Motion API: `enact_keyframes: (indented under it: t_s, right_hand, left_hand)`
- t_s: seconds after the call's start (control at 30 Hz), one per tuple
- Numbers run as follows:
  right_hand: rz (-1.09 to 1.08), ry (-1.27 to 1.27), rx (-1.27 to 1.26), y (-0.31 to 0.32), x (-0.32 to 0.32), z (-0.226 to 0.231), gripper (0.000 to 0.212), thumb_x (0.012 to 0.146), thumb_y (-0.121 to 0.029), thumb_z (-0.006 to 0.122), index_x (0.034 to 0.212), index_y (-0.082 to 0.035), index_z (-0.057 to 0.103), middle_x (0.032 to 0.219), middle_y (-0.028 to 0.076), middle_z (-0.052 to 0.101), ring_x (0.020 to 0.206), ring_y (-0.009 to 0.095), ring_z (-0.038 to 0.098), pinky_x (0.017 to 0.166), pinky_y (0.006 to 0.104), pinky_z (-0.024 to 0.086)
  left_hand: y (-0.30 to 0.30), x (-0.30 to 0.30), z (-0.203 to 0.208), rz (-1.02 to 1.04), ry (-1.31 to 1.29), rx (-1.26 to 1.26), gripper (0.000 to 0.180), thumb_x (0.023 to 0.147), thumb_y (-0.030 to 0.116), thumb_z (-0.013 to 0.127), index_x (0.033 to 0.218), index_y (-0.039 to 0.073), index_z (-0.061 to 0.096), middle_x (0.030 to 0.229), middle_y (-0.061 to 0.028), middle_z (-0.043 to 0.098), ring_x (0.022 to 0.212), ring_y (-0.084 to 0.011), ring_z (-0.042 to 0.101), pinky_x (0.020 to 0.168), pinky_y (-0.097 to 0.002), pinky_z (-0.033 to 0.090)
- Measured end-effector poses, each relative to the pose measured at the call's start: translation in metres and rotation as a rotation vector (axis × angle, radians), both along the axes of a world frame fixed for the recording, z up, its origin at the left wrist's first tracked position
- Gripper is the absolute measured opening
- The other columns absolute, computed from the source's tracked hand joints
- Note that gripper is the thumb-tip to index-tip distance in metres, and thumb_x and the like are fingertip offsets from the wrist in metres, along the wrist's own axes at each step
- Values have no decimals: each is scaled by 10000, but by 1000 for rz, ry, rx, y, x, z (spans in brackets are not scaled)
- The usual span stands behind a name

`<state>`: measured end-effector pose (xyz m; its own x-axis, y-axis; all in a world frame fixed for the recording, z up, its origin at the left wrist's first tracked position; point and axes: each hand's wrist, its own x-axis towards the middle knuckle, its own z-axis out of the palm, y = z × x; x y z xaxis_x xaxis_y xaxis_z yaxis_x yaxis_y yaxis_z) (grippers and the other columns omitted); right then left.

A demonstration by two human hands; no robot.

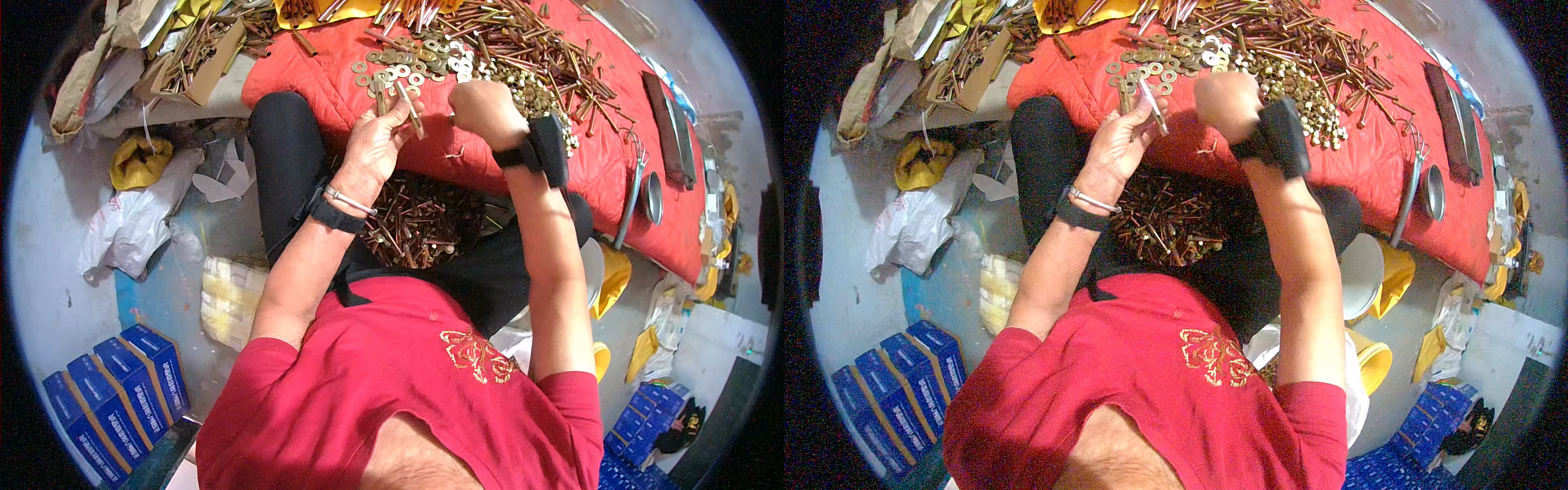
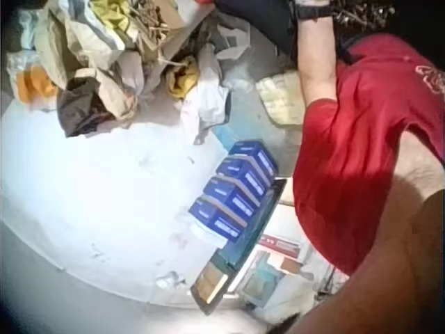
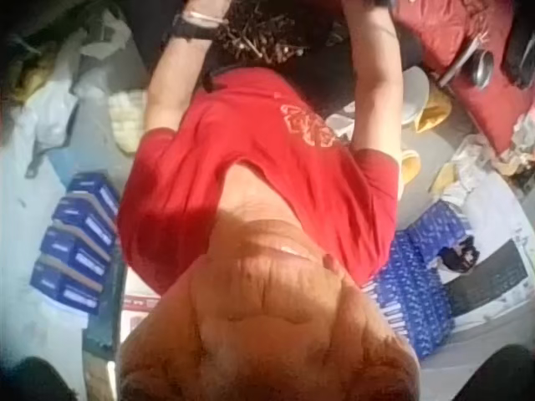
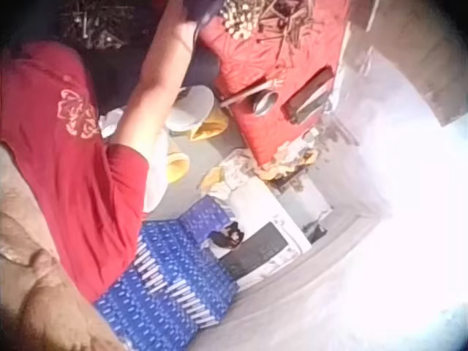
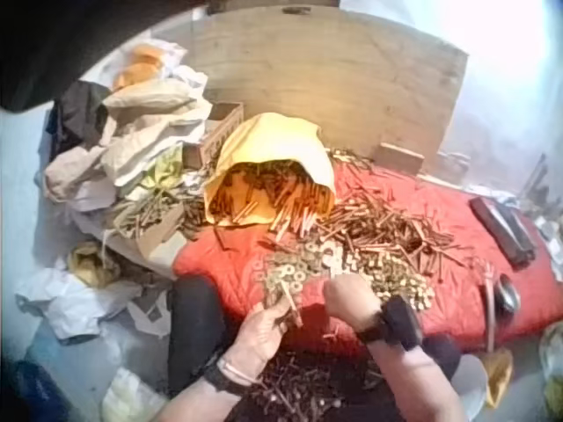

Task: Assembling long metal bolts by sliding on washers and screwing on nuts.

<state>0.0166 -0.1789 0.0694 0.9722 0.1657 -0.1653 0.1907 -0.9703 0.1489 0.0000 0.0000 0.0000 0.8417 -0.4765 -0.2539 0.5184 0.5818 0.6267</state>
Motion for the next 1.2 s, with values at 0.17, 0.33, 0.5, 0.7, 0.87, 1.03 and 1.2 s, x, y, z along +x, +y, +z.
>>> enact_keyframes:
  t_s: [0.17,0.33,0.5,0.7,0.87,1.03,1.2]
  right_hand:
    - [107,0,-8,4,18,-13,112,700,-182,664,788,-134,712,787,111,681,760,302,665,650,408,536]
    - [149,10,135,-23,-22,-7,183,812,-183,607,966,-123,685,843,121,684,771,303,658,651,392,529]
    - [-160,-79,1066,-31,-74,1,180,890,-131,614,1049,-66,667,729,15,637,632,86,542,568,262,448]
    - [-174,-68,1235,-28,-91,15,176,906,-122,609,1057,-66,679,719,-32,581,635,38,497,566,207,418]
    - [-127,100,1142,-37,-98,27,196,866,-82,627,1055,-69,678,750,-34,597,684,42,498,636,221,436]
    - [-84,180,1164,-37,-99,24,177,865,-89,628,1033,-64,678,770,-33,599,708,44,502,661,221,435]
    - [-214,202,1452,-32,-103,3,170,907,-145,608,999,-12,661,791,-38,590,709,42,508,633,220,430]
  left_hand:
    - [4,-14,22,137,106,-18,236,913,156,594,1127,59,581,979,-70,663,901,-196,648,803,-352,541]
    - [7,-11,17,13,128,-51,237,945,224,550,1060,24,607,832,-34,612,589,-87,511,519,-228,421]
    - [7,-9,16,-308,-21,28,295,953,249,543,1082,-11,596,708,10,540,419,-1,331,363,-144,240]
    - [1,-9,26,-389,-164,175,224,926,227,584,955,15,652,662,36,540,434,12,335,373,-152,222]
    - [5,-1,28,-479,-355,421,208,895,240,630,950,44,669,660,42,548,476,-9,382,415,-183,274]
    - [-4,7,22,-599,-772,554,205,887,240,635,958,50,665,736,45,568,539,-12,428,479,-197,339]
    - [-2,7,42,-442,-448,465,267,919,249,585,1053,25,639,764,1,614,516,-23,492,462,-151,366]
